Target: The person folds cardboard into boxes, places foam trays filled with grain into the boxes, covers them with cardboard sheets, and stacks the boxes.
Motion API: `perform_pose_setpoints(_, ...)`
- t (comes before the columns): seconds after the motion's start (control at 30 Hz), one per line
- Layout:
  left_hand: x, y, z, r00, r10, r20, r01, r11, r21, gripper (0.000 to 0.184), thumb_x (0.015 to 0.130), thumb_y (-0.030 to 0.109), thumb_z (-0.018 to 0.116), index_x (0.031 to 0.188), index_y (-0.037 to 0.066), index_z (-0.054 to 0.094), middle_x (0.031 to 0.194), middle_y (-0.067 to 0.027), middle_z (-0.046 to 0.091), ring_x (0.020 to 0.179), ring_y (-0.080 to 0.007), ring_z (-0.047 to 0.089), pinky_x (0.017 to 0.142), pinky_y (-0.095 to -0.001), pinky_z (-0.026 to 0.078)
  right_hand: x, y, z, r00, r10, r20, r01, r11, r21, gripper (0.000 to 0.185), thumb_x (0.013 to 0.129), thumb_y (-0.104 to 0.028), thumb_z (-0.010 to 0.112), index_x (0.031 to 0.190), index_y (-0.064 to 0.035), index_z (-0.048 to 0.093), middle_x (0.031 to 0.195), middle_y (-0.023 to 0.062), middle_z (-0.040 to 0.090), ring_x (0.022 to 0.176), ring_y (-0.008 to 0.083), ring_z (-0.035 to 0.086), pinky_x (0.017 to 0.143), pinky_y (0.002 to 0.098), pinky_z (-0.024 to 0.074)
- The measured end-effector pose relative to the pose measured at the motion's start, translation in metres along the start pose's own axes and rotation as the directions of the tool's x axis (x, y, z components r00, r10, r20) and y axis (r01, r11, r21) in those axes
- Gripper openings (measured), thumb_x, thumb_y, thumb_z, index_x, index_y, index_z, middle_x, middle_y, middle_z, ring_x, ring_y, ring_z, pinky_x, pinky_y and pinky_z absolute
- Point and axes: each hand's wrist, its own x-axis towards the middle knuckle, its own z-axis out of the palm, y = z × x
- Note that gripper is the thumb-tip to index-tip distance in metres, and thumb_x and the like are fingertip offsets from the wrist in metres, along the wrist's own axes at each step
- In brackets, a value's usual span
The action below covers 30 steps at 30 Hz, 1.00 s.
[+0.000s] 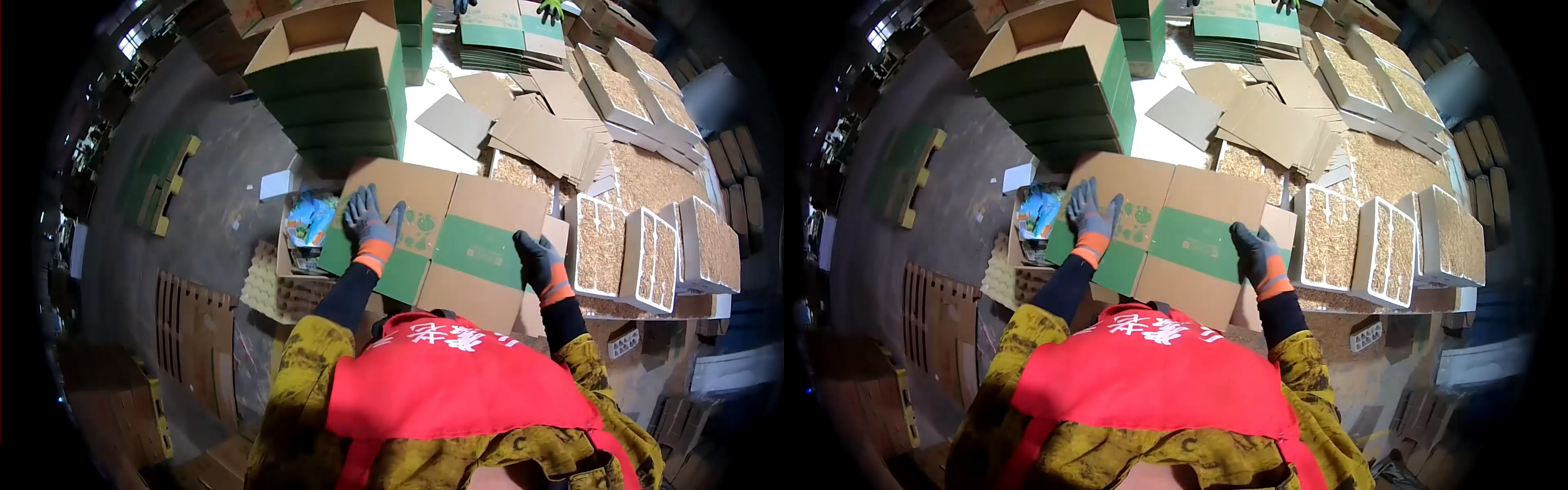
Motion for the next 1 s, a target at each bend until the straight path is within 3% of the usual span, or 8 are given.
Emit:
perform_pose_setpoints(0.17, 0.043, 0.079, -0.189, 0.81, 0.479, -0.34, -0.476, 0.874, 0.098, 0.08, 0.083, 0.044, 0.059, 0.142, 0.0, 0.028, 0.146, -0.0189, 0.03, 0.134, -0.0379, 0.025, 0.11, -0.0499, 0.015, -0.013, -0.064, -0.025, 0.952, -0.306, 0.023, 0.305, 0.951, 0.056, 0.025, 0.087, -0.015, 0.064, 0.109, -0.005, 0.058, 0.094, 0.0009, 0.062, 0.083, 0.0101, 0.057, 0.073, 0.0236, 0.0463)
perform_pose_setpoints(0.37, 0.072, 0.099, -0.234, 0.752, 0.492, 0.438, -0.59, 0.799, 0.115, 0.06, 0.074, 0.05, 0.064, 0.105, -0.001, 0.057, 0.092, -0.0172, 0.057, 0.091, -0.0358, 0.051, 0.087, -0.0446, 0.04, -0.026, -0.092, -0.057, 0.896, -0.369, 0.248, 0.444, 0.757, -0.479, 0.03, 0.088, -0.014, 0.061, 0.113, 0.0015, 0.058, 0.103, 0.0063, 0.062, 0.096, 0.0148, 0.056, 0.084, 0.0292, 0.0445)
perform_pose_setpoints(0.43, 0.061, 0.078, -0.206, 0.653, 0.744, -0.141, -0.742, 0.666, 0.077, 0.075, 0.069, 0.059, 0.063, 0.114, -0.001, 0.055, 0.094, -0.0172, 0.057, 0.097, -0.0343, 0.051, 0.097, -0.0476, 0.033, -0.011, -0.072, -0.092, 0.912, -0.351, 0.213, 0.41, 0.759, -0.505, 0.041, 0.087, -0.02, 0.06, 0.118, 0.0059, 0.054, 0.112, 0.0112, 0.059, 0.105, 0.0178, 0.052, 0.092, 0.0316, 0.04)
perform_pose_setpoints(0.53, 0.063, 0.084, -0.213, 0.659, 0.752, 0.018, -0.745, 0.65, 0.151, 0.088, 0.073, 0.067, 0.053, 0.128, -0.002, 0.046, 0.117, -0.0189, 0.055, 0.116, -0.0327, 0.045, 0.11, -0.0494, 0.016, 0.014, -0.066, -0.116, 0.941, -0.25, 0.228, 0.339, 0.672, -0.658, 0.049, 0.086, -0.028, 0.063, 0.122, 0.0029, 0.051, 0.116, 0.0137, 0.057, 0.108, 0.0224, 0.05, 0.098, 0.0354, 0.0348)
perform_pose_setpoints(0.67, 0.051, 0.088, -0.211, 0.643, 0.689, 0.335, -0.695, 0.709, -0.123, 0.046, 0.086, 0.05, 0.051, 0.095, 0.005, 0.059, 0.087, -0.0131, 0.061, 0.088, -0.0308, 0.059, 0.076, -0.0426, 0.045, -0.021, -0.094, -0.078, 0.965, -0.263, 0.017, 0.198, 0.682, -0.704, 0.053, 0.085, -0.029, 0.068, 0.125, 0.0013, 0.05, 0.116, 0.014, 0.06, 0.111, 0.0204, 0.05, 0.1, 0.0373, 0.033)
perform_pose_setpoints(0.77, 0.056, 0.087, -0.23, 0.594, 0.674, 0.439, -0.599, 0.735, -0.317, 0.033, 0.089, 0.038, 0.051, 0.093, 0.007, 0.06, 0.085, -0.0147, 0.064, 0.081, -0.0317, 0.061, 0.071, -0.0418, 0.048, -0.085, -0.158, 0.026, 0.61, -0.751, 0.253, 0.44, 0.056, -0.896, 0.079, 0.077, -0.031, 0.075, 0.137, 0.0009, 0.036, 0.136, 0.0215, 0.043, 0.124, 0.0326, 0.042, 0.104, 0.0424, 0.0316)
perform_pose_setpoints(0.9, 0.082, 0.086, -0.19, 0.302, 0.864, 0.404, -0.646, 0.497, -0.58, 0.031, 0.09, 0.033, 0.05, 0.098, 0.007, 0.063, 0.089, -0.0163, 0.066, 0.081, -0.0338, 0.062, 0.073, -0.0404, 0.048, -0.118, -0.167, 0.118, 0.165, -0.823, 0.544, 0.565, -0.373, -0.736, 0.082, 0.076, -0.037, 0.073, 0.139, -0.0015, 0.035, 0.141, 0.022, 0.038, 0.129, 0.0366, 0.037, 0.105, 0.0501, 0.0296)
perform_pose_setpoints(1.0, 0.096, 0.086, -0.177, 0.171, 0.852, 0.495, -0.613, 0.485, -0.624, 0.033, 0.088, 0.035, 0.052, 0.097, 0.007, 0.066, 0.088, -0.0162, 0.066, 0.081, -0.0333, 0.062, 0.074, -0.0404, 0.048, -0.102, -0.123, 0.133, 0.436, -0.463, 0.772, 0.587, -0.504, -0.634, 0.075, 0.079, -0.038, 0.063, 0.138, 0.0005, 0.036, 0.141, 0.0237, 0.036, 0.133, 0.0441, 0.028, 0.111, 0.0523, 0.016)
